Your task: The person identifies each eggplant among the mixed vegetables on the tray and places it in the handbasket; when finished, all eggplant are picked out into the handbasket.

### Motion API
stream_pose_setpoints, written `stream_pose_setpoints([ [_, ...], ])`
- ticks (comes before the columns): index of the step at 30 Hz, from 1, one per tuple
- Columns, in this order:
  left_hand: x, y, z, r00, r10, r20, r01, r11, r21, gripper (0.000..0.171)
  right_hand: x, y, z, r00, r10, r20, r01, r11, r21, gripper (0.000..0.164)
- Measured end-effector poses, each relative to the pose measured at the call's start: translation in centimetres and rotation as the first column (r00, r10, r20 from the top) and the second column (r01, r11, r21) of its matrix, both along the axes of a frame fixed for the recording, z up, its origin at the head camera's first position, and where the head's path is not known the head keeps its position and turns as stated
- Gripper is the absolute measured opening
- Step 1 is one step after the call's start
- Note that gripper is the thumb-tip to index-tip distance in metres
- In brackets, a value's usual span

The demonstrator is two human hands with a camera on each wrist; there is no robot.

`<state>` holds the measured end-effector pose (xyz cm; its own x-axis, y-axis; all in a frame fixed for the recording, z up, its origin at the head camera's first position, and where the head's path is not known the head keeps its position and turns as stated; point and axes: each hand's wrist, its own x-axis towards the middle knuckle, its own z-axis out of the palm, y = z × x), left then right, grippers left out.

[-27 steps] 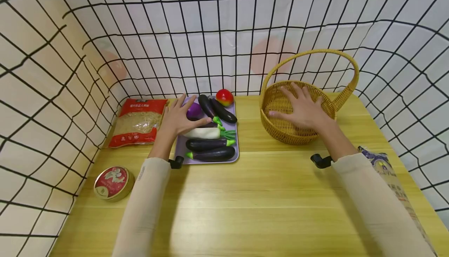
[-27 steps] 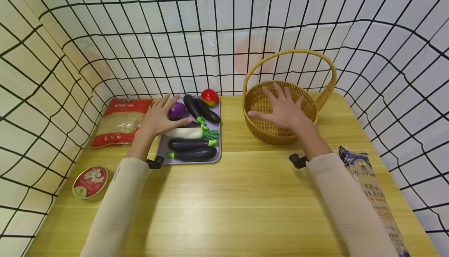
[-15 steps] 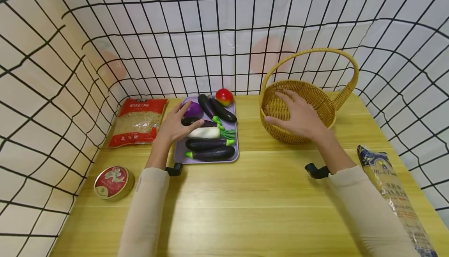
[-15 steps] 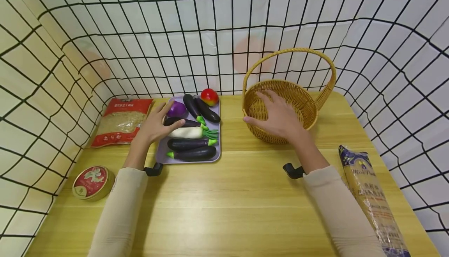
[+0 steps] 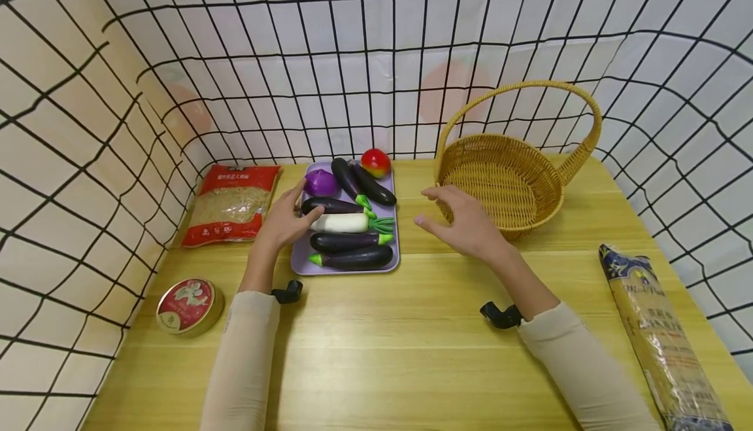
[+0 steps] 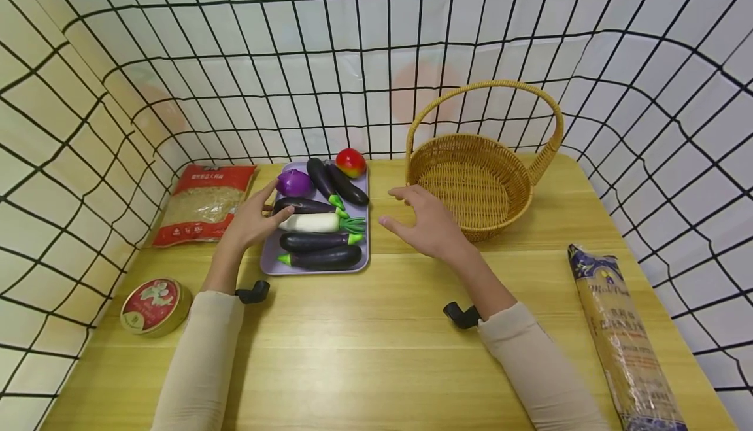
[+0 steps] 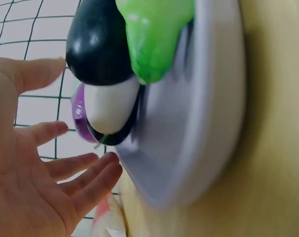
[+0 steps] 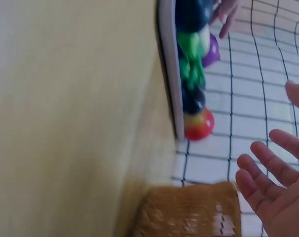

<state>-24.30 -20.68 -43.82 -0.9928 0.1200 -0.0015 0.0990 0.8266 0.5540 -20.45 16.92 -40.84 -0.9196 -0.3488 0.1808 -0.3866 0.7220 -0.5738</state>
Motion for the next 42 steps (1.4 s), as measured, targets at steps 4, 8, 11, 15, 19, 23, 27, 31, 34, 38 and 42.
stream_pose_setpoints([
  [4,0.2,-0.5,-0.3,1.000,0.018,0.003,-0.018,0.999,0.026,0.075,0.3,-1.5,-1.2,0.994,0.092,0.051,-0.088,0.994,-0.063,0.054],
  [8,0.5,-0.9,-0.6,0.997,0.052,0.052,-0.055,0.997,0.061,0.064,0.8,-2.9,-2.1,0.977,0.188,0.102,-0.174,0.976,-0.133,0.049],
  [11,0.6,-1.3,-0.8,0.994,0.067,0.091,-0.074,0.994,0.079,0.060,1.1,-3.9,-2.5,0.961,0.241,0.136,-0.217,0.961,-0.172,0.049],
  [15,0.8,-1.9,-1.1,0.992,0.048,0.117,-0.059,0.994,0.093,0.059,1.5,-4.8,-2.9,0.940,0.303,0.154,-0.270,0.941,-0.204,0.050],
  [19,1.0,-2.5,-1.4,0.992,0.016,0.127,-0.031,0.992,0.121,0.062,1.9,-5.5,-3.3,0.928,0.335,0.162,-0.303,0.934,-0.191,0.049],
  [23,0.9,-2.9,-1.9,0.993,-0.014,0.121,-0.001,0.993,0.121,0.063,2.2,-6.1,-3.6,0.926,0.336,0.173,-0.314,0.939,-0.143,0.048],
  [27,0.8,-2.9,-1.9,0.992,-0.012,0.124,0.001,0.996,0.087,0.067,2.3,-6.8,-3.6,0.935,0.320,0.154,-0.311,0.947,-0.080,0.047],
  [31,0.9,-2.6,-1.5,0.990,0.007,0.138,-0.015,0.998,0.056,0.070,2.3,-7.4,-3.5,0.949,0.291,0.119,-0.290,0.957,-0.018,0.048],
  [34,0.9,-2.3,-1.2,0.989,0.015,0.150,-0.022,0.999,0.045,0.070,2.3,-7.7,-3.7,0.957,0.268,0.109,-0.272,0.962,0.016,0.048],
  [38,0.9,-1.9,-1.0,0.988,0.033,0.153,-0.041,0.998,0.050,0.070,2.2,-7.7,-3.8,0.959,0.254,0.122,-0.260,0.965,0.030,0.046],
  [42,0.8,-1.8,-1.2,0.990,0.043,0.134,-0.051,0.997,0.056,0.069,2.4,-7.0,-3.7,0.959,0.245,0.144,-0.248,0.969,-0.001,0.043],
])
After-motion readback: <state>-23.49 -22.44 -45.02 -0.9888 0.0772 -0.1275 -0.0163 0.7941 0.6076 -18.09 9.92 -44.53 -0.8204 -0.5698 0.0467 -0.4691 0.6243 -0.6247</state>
